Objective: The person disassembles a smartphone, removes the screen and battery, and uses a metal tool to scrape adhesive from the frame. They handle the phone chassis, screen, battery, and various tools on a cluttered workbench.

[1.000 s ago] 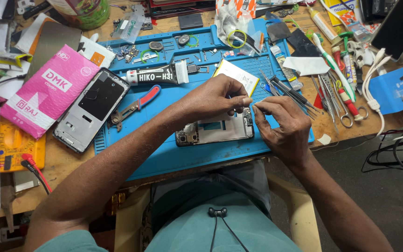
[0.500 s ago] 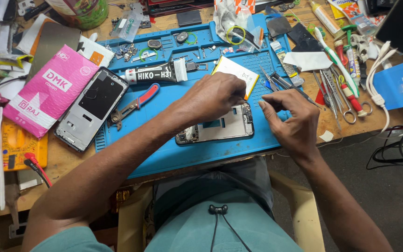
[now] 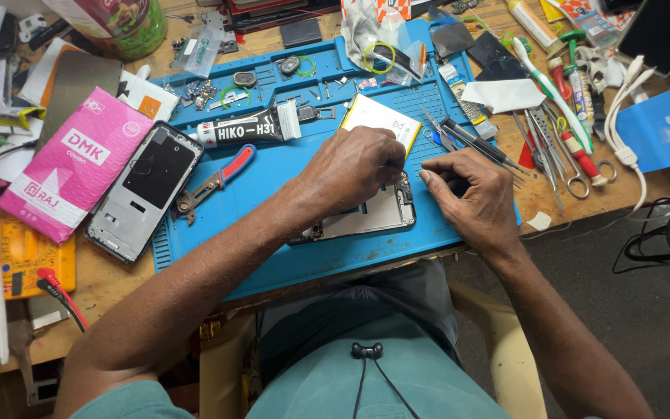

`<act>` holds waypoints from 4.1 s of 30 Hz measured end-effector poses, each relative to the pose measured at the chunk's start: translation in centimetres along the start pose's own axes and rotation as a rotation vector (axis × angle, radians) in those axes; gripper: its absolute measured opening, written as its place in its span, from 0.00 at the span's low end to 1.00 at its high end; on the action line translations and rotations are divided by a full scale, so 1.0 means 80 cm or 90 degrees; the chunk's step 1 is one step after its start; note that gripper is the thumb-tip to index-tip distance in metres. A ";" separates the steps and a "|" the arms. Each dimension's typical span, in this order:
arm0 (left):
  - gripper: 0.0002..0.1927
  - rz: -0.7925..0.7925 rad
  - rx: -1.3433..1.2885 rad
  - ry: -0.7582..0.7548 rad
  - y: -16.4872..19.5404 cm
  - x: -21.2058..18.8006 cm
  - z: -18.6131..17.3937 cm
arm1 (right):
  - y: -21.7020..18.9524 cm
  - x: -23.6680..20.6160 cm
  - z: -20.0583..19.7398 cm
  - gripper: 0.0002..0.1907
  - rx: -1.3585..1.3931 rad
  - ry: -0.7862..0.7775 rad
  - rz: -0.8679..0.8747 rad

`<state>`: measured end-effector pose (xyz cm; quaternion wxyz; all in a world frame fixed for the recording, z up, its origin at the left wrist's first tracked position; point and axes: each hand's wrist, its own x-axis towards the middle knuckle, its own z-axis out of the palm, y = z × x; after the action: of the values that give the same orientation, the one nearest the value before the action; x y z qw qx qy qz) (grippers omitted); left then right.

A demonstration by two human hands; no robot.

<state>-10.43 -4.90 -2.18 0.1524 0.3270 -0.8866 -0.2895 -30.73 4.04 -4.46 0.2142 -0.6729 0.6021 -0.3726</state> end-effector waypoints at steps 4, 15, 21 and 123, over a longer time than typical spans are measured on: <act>0.04 0.043 0.006 0.046 0.002 -0.006 0.005 | 0.000 0.001 -0.001 0.07 0.003 -0.007 -0.005; 0.07 0.096 0.031 0.064 -0.004 -0.012 0.007 | -0.007 0.005 -0.003 0.07 0.001 -0.019 0.003; 0.07 0.098 0.054 0.062 -0.004 -0.014 0.010 | -0.008 0.008 -0.005 0.07 -0.039 -0.054 0.017; 0.04 0.067 0.036 0.073 -0.032 -0.013 0.007 | -0.013 -0.011 0.004 0.16 -0.230 -0.098 -0.220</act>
<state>-8.65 -5.52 -4.25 0.2090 0.3002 -0.9001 -0.2366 -29.77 5.07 -4.10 0.0687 -0.8194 0.5171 -0.2378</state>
